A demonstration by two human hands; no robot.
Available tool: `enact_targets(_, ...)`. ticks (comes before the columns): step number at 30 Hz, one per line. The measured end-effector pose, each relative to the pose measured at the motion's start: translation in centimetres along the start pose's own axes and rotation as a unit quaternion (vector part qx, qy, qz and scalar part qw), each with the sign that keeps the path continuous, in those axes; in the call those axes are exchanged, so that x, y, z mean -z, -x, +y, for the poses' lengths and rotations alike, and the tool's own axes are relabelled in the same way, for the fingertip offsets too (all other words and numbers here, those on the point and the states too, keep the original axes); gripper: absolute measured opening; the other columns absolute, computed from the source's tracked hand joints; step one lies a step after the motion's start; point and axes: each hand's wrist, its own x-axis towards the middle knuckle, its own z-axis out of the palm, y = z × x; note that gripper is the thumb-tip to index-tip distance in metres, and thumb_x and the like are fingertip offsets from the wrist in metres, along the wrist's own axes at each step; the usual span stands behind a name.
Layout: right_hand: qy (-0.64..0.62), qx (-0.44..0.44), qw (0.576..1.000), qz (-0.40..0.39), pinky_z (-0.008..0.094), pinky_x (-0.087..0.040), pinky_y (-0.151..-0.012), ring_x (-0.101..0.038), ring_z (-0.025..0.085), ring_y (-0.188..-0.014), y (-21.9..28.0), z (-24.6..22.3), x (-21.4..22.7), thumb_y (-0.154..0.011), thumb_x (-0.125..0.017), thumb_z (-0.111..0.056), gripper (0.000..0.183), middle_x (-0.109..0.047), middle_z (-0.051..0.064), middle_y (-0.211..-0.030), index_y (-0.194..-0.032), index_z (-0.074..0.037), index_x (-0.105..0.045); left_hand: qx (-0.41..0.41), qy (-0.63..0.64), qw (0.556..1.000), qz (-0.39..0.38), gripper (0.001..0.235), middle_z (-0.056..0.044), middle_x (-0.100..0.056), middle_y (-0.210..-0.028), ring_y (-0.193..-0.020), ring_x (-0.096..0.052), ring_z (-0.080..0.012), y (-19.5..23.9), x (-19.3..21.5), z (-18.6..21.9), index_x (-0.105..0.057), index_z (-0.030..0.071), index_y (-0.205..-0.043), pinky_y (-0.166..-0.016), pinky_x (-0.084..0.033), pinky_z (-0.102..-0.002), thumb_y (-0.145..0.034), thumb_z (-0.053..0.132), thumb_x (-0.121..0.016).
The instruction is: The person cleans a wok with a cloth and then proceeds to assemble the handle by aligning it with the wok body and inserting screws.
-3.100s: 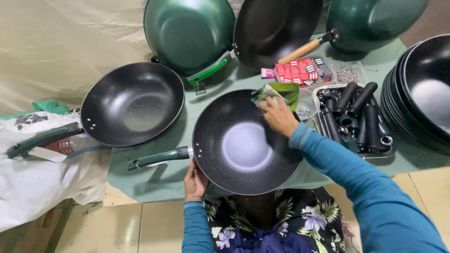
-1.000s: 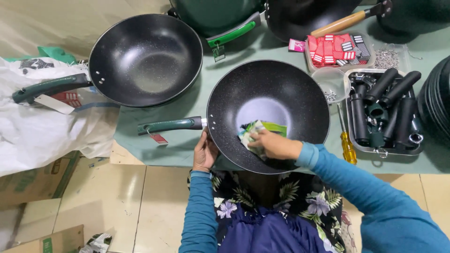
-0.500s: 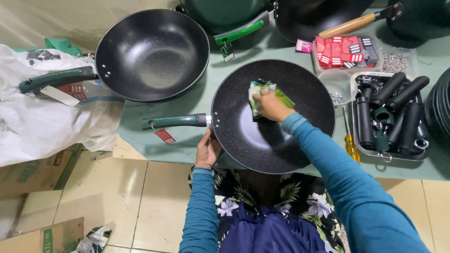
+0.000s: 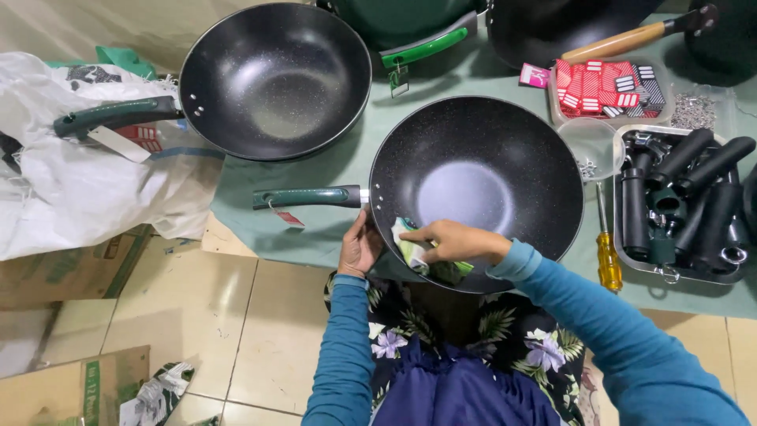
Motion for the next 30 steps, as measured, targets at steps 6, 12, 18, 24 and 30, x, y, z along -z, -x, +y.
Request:
enact_targets(6,-0.118,0.006,0.978,0.170,0.048,-0.044,-0.112,-0.057,0.033,-0.134,-5.9,2.5,-1.5,-0.085,-0.075,-0.023,0.066,-0.061,0.013,-0.145,-0.148,-0.020,-0.055,-0.005,0.010,1.000,-0.003,0.046,-0.014,-0.063,-0.140,-0.127,-0.061,-0.0320,-0.7,1.0,-0.4,-0.062,0.010,-0.139,-0.112,-0.046,-0.049,-0.099,0.033,-0.061)
enact_targets(12,-0.062,0.033,0.994,0.088,0.057,-0.041,-0.112,-0.051,0.045,-0.135,-2.3,-1.0,-1.3,-0.091,-0.065,-0.014,0.062,-0.056,0.023,-0.146,-0.151,-0.010,-0.050,-0.022,0.011,1.000,0.012,0.045,-0.017,-0.064,-0.137,-0.124,-0.062,-0.0352,-0.3,0.1,-0.5,-0.062,0.010,-0.140,-0.108,-0.049,-0.052,-0.099,0.028,-0.063)
enact_targets(18,0.079,0.028,0.995,-0.050,0.059,-0.042,-0.112,-0.051,0.050,-0.134,2.8,1.7,-1.3,-0.087,-0.058,-0.003,0.059,-0.057,0.024,-0.145,-0.145,-0.007,-0.055,-0.035,-0.023,0.999,-0.004,0.045,-0.016,-0.066,-0.133,-0.122,-0.064,-0.0360,0.7,-1.4,0.1,-0.063,0.013,-0.138,-0.106,-0.050,-0.054,-0.095,0.025,-0.067)
enact_targets(24,0.233,0.029,0.968,0.087,0.050,-0.050,-0.109,-0.059,0.044,-0.127,-3.7,9.4,-3.3,-0.075,-0.064,0.000,0.072,-0.062,0.018,-0.138,-0.145,-0.017,-0.059,-0.062,-0.046,0.997,-0.006,0.042,-0.016,-0.068,-0.131,-0.121,-0.064,-0.0353,0.3,-0.1,-0.5,-0.065,0.015,-0.136,-0.103,-0.053,-0.053,-0.094,0.021,-0.068)
enact_targets(30,0.025,0.093,0.990,0.107,0.059,-0.043,-0.109,-0.053,0.052,-0.129,-3.5,4.0,-4.2,-0.085,-0.062,-0.011,0.070,-0.058,0.030,-0.138,-0.152,-0.007,-0.046,-0.088,-0.047,0.995,-0.006,0.048,-0.017,-0.065,-0.136,-0.125,-0.061,-0.0365,0.5,-1.0,-0.9,-0.060,0.015,-0.141,-0.104,-0.052,-0.056,-0.094,0.022,-0.069)
